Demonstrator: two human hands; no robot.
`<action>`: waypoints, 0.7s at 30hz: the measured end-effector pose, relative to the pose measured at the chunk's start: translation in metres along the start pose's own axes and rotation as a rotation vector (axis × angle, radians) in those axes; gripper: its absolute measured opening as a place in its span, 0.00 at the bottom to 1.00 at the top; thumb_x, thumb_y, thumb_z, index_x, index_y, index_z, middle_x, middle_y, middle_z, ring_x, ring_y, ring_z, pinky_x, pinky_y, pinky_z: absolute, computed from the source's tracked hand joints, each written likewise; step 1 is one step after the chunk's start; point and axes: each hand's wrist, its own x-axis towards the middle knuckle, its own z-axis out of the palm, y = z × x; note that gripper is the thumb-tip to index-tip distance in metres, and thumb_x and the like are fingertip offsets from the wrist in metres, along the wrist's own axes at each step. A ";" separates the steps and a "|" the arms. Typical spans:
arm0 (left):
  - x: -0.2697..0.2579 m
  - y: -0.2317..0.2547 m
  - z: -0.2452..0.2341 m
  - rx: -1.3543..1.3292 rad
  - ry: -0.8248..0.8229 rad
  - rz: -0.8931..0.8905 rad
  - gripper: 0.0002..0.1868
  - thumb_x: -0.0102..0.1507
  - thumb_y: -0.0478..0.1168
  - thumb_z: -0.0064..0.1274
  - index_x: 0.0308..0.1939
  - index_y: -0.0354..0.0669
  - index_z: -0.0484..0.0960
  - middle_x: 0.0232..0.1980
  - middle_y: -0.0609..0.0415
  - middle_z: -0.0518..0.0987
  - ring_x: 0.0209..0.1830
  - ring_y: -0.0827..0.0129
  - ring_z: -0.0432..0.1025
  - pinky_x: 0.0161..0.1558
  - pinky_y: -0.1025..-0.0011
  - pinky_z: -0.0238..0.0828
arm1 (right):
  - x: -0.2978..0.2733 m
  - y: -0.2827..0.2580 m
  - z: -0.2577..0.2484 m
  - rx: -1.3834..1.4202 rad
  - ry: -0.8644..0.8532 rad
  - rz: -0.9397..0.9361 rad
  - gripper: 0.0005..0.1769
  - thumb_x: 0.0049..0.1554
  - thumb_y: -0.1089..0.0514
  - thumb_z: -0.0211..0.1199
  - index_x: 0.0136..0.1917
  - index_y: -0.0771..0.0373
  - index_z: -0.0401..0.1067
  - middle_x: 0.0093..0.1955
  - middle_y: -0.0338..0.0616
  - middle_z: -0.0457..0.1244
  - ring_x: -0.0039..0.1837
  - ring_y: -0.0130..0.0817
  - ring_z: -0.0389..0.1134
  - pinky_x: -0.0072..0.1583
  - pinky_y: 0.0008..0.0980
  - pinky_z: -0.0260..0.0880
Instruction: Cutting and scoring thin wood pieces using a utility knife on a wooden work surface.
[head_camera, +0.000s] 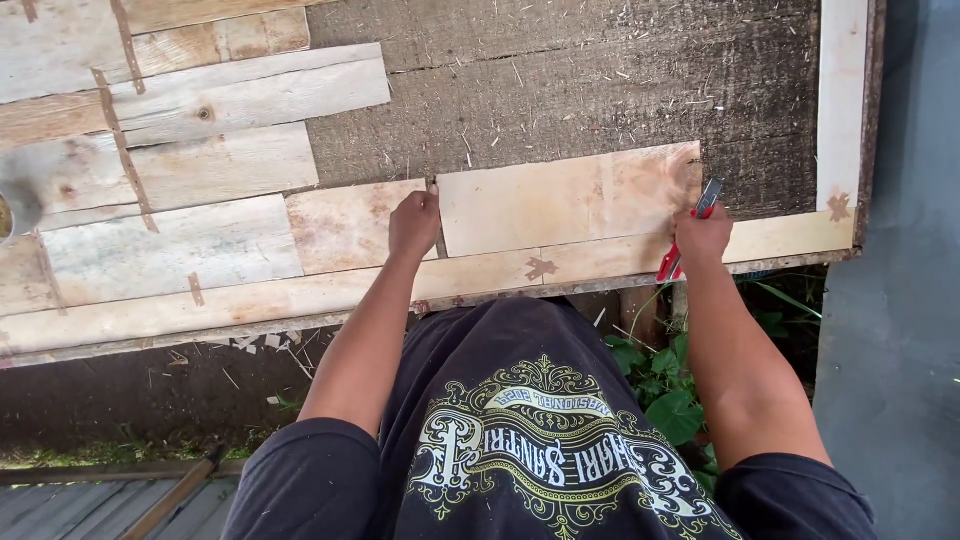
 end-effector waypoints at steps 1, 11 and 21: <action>0.011 -0.010 0.009 -0.002 0.000 0.001 0.34 0.73 0.65 0.32 0.65 0.46 0.78 0.44 0.51 0.86 0.55 0.49 0.78 0.56 0.50 0.75 | 0.004 0.001 0.001 0.000 0.002 -0.001 0.12 0.48 0.54 0.69 0.45 0.60 0.74 0.43 0.50 0.67 0.53 0.52 0.73 0.51 0.51 0.75; -0.080 0.088 0.000 0.753 -0.211 0.397 0.50 0.64 0.59 0.59 0.83 0.51 0.51 0.87 0.47 0.41 0.85 0.46 0.29 0.78 0.37 0.37 | -0.002 -0.008 -0.005 0.380 -0.075 0.092 0.11 0.51 0.65 0.65 0.48 0.64 0.70 0.36 0.48 0.64 0.33 0.40 0.72 0.32 0.34 0.76; -0.050 0.033 0.078 0.838 -0.331 0.304 0.49 0.69 0.51 0.52 0.84 0.61 0.33 0.87 0.56 0.26 0.85 0.49 0.19 0.70 0.19 0.17 | -0.006 -0.009 -0.009 0.433 -0.130 0.156 0.16 0.53 0.65 0.68 0.53 0.64 0.68 0.41 0.48 0.64 0.35 0.36 0.73 0.35 0.35 0.81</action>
